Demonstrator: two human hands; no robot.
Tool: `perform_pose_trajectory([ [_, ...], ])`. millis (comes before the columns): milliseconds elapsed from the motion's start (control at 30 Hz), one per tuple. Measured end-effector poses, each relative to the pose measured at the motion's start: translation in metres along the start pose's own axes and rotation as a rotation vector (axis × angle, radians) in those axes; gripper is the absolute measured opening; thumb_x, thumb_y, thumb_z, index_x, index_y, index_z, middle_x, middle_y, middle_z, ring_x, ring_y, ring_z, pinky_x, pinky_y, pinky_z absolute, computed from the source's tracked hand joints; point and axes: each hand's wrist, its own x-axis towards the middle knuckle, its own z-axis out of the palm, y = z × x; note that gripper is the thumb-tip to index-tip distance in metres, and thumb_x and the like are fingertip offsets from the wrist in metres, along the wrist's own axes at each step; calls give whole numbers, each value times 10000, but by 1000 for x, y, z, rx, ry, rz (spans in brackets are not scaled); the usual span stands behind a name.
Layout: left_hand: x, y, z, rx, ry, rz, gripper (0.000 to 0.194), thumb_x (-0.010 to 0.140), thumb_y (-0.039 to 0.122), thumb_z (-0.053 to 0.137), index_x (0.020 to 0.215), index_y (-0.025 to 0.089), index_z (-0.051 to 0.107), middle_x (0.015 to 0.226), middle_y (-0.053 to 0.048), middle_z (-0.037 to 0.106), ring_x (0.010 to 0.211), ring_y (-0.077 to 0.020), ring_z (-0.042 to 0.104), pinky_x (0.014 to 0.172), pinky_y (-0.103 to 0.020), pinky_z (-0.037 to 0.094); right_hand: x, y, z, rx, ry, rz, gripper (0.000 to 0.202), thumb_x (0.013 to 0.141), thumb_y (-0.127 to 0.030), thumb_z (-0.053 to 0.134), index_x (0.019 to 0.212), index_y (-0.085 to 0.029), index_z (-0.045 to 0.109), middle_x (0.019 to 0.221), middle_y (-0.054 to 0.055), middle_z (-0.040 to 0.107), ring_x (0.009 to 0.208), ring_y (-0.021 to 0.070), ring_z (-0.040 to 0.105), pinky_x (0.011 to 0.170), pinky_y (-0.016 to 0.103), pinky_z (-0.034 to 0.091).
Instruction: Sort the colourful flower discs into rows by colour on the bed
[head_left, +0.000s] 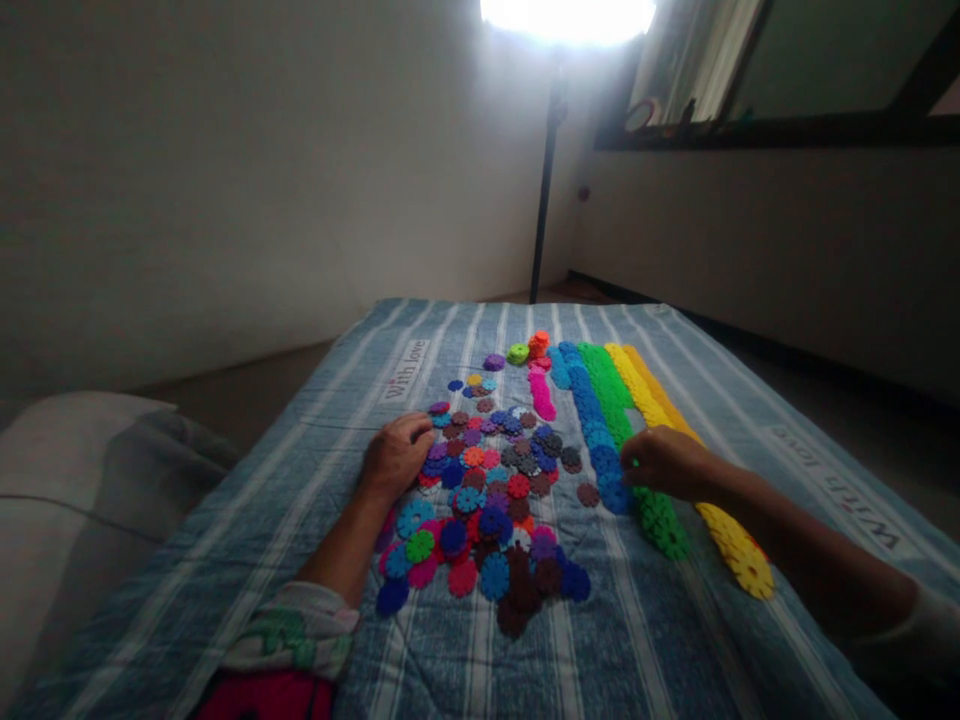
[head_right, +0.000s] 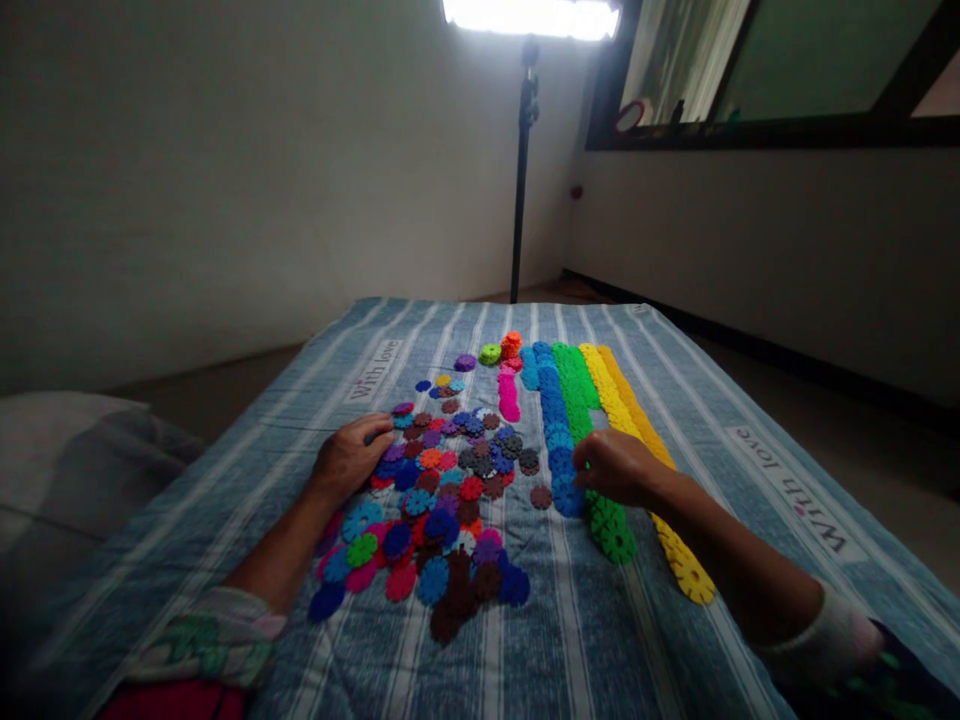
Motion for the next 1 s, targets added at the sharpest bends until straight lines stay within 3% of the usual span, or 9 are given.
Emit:
perform_pose_trajectory([
  [233,-3,4,0,1,-6,-21,202,734,255,536,814,227,719,1066,-28,731,1061,-205,653,1000,-321,483,2,-16,9,74,70,-51,138,809,-245,596,806,-205,728,678,13,640,632,138,567,557,232,326],
  [367,-6,6,0,4,-13,-28,179,743,233,547,797,235,718,1044,-14,734,1051,-195,653,1004,-319,480,1,-42,24,165,55,-96,174,830,-303,586,753,-200,703,613,3,605,566,123,516,528,227,308],
  [567,-8,7,1,6,-18,-33,192,753,209,546,820,223,725,1057,-23,731,1052,-195,652,1006,-314,476,3,-87,43,222,60,-247,168,851,-271,557,814,-209,708,638,-5,622,580,111,531,543,215,311],
  [800,-7,4,3,-15,-19,-70,260,767,185,496,837,231,742,1067,-6,733,1044,-178,653,996,-303,479,16,-130,57,13,32,-237,175,861,-266,540,854,-226,710,740,40,703,658,150,627,544,223,321],
  [1000,-7,2,3,-91,-26,-160,296,770,195,469,880,219,742,1035,-2,740,1026,-181,655,987,-291,473,38,-186,52,-154,73,-417,237,904,-278,473,913,-220,703,893,90,732,834,223,683,677,262,431],
])
